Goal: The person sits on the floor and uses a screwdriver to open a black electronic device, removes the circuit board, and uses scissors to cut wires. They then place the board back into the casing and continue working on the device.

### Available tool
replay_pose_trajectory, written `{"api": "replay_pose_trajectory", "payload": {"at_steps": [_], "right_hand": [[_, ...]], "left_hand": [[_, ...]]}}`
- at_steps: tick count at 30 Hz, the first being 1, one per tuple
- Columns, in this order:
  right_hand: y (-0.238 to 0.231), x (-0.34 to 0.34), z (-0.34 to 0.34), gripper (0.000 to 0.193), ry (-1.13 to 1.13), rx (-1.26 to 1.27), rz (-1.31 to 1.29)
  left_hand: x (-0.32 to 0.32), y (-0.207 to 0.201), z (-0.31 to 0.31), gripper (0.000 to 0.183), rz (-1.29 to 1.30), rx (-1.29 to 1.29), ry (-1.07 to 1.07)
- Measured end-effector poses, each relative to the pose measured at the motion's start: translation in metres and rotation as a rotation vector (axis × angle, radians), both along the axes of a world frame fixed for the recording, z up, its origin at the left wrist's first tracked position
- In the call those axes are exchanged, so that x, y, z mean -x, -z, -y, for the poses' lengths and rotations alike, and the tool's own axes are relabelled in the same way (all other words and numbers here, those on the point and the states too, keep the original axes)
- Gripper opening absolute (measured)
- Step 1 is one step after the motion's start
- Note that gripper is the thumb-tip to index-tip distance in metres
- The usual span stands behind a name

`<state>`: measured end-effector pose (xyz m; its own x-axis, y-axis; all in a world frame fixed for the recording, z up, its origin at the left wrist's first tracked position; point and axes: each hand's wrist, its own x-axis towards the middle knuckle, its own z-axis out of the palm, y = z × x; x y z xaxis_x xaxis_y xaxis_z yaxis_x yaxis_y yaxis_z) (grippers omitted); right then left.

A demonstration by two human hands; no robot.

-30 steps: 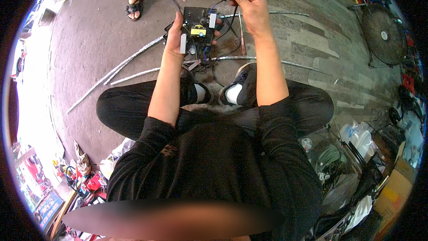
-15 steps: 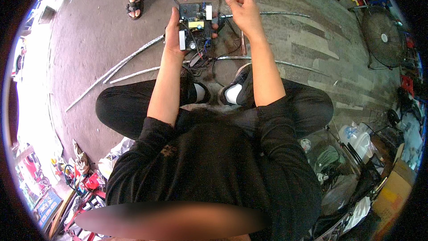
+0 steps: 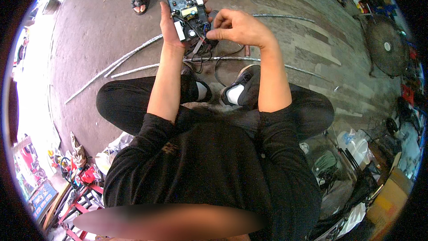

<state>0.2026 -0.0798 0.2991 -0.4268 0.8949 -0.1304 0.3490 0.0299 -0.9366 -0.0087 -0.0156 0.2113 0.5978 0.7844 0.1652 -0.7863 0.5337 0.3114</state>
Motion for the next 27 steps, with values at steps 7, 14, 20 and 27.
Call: {"api": "replay_pose_trajectory", "payload": {"at_steps": [7, 14, 20, 27], "right_hand": [[0.005, 0.013, 0.002, 0.037, -0.067, -0.043, 0.017], [0.001, -0.004, -0.005, 0.021, -0.025, -0.030, -0.036], [0.011, -0.018, -0.009, 0.020, 0.141, -0.053, -0.571], [0.021, -0.028, -0.015, 0.029, 0.244, 0.055, -0.755]], "left_hand": [[0.005, -0.007, 0.001, 0.094, -0.089, 0.026, -0.158], [0.007, -0.003, -0.004, 0.095, -0.299, 0.039, -0.189], [-0.006, -0.015, 0.006, 0.082, -0.619, 0.095, -0.322], [-0.015, -0.018, 0.010, 0.073, -0.743, 0.085, -0.277]]}}
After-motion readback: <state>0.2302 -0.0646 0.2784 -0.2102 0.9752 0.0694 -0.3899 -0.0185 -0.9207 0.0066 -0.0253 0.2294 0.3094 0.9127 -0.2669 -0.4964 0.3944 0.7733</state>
